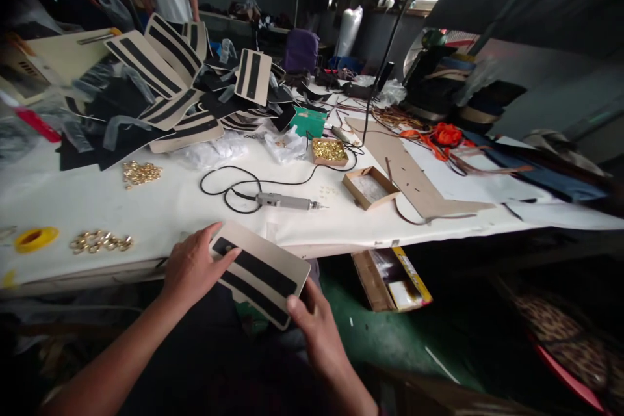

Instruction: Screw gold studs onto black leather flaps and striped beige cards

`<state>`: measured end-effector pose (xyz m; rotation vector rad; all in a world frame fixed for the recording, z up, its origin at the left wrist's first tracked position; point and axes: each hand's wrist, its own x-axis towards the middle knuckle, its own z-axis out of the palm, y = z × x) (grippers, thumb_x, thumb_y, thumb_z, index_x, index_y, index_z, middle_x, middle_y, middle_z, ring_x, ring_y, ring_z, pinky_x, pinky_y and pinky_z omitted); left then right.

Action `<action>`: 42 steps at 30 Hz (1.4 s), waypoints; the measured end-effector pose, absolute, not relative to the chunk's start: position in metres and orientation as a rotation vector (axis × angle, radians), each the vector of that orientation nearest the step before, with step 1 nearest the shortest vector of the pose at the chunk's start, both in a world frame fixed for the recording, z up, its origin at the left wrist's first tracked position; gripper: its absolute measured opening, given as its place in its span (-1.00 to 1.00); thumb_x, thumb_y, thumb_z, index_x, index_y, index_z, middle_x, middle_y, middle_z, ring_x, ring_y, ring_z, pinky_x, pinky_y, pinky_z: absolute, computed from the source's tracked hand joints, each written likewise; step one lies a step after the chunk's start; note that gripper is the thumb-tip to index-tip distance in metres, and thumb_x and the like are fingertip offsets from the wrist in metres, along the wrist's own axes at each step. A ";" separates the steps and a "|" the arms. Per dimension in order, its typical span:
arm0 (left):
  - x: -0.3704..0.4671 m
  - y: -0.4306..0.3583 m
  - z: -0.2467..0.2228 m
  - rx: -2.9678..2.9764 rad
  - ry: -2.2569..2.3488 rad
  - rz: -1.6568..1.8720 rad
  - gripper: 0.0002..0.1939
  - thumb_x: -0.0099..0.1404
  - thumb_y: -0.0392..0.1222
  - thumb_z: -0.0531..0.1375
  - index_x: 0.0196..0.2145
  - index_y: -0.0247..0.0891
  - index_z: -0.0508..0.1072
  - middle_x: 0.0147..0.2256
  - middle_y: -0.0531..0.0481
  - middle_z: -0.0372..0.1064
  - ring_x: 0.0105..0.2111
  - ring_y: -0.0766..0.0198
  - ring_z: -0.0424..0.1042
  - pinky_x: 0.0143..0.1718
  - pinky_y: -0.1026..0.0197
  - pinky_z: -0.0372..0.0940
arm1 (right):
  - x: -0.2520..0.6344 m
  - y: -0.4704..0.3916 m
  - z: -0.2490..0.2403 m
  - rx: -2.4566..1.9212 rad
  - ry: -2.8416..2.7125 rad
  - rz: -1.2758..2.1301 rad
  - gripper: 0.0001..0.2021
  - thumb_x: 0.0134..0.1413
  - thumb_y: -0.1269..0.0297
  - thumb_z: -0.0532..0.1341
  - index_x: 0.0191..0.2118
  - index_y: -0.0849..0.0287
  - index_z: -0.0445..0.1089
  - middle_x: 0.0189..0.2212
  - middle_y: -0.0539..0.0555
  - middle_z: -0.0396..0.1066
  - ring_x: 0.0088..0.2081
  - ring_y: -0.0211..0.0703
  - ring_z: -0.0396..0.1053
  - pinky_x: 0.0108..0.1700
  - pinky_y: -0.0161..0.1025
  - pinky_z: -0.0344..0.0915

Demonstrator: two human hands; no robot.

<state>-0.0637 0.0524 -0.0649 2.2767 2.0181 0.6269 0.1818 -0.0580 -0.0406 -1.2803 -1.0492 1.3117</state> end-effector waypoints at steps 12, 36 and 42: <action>-0.091 -0.043 -0.034 1.987 1.788 1.205 -0.05 0.25 -0.19 0.33 0.44 0.06 -0.08 0.37 -0.15 0.12 0.34 -0.09 0.18 0.32 -0.19 0.22 | 0.160 -0.013 0.037 -1.071 -2.127 0.826 -0.71 0.30 0.33 0.18 0.05 0.00 0.53 -0.18 0.13 0.57 -0.21 -0.05 0.53 -0.19 -0.22 0.44; -0.153 -0.063 -0.049 1.709 1.410 1.376 -0.85 0.42 -0.27 0.21 -0.09 -0.11 0.50 -0.21 0.00 0.55 -0.18 0.19 0.55 -0.13 0.18 0.45 | -0.072 0.140 -0.017 -0.857 -2.733 0.743 -0.73 0.31 0.23 0.21 0.07 -0.04 0.52 -0.03 0.03 0.56 -0.11 -0.11 0.50 -0.06 -0.24 0.32; -0.167 -0.063 -0.053 1.962 1.311 1.447 -0.68 0.40 -0.43 0.18 0.03 -0.14 0.45 -0.15 -0.10 0.56 -0.10 0.17 0.53 -0.05 0.08 0.46 | -0.110 0.146 -0.028 -0.838 -3.056 0.367 -0.75 0.39 0.23 0.09 -0.04 0.05 0.51 -0.11 0.10 0.51 -0.18 -0.07 0.50 -0.22 -0.24 0.31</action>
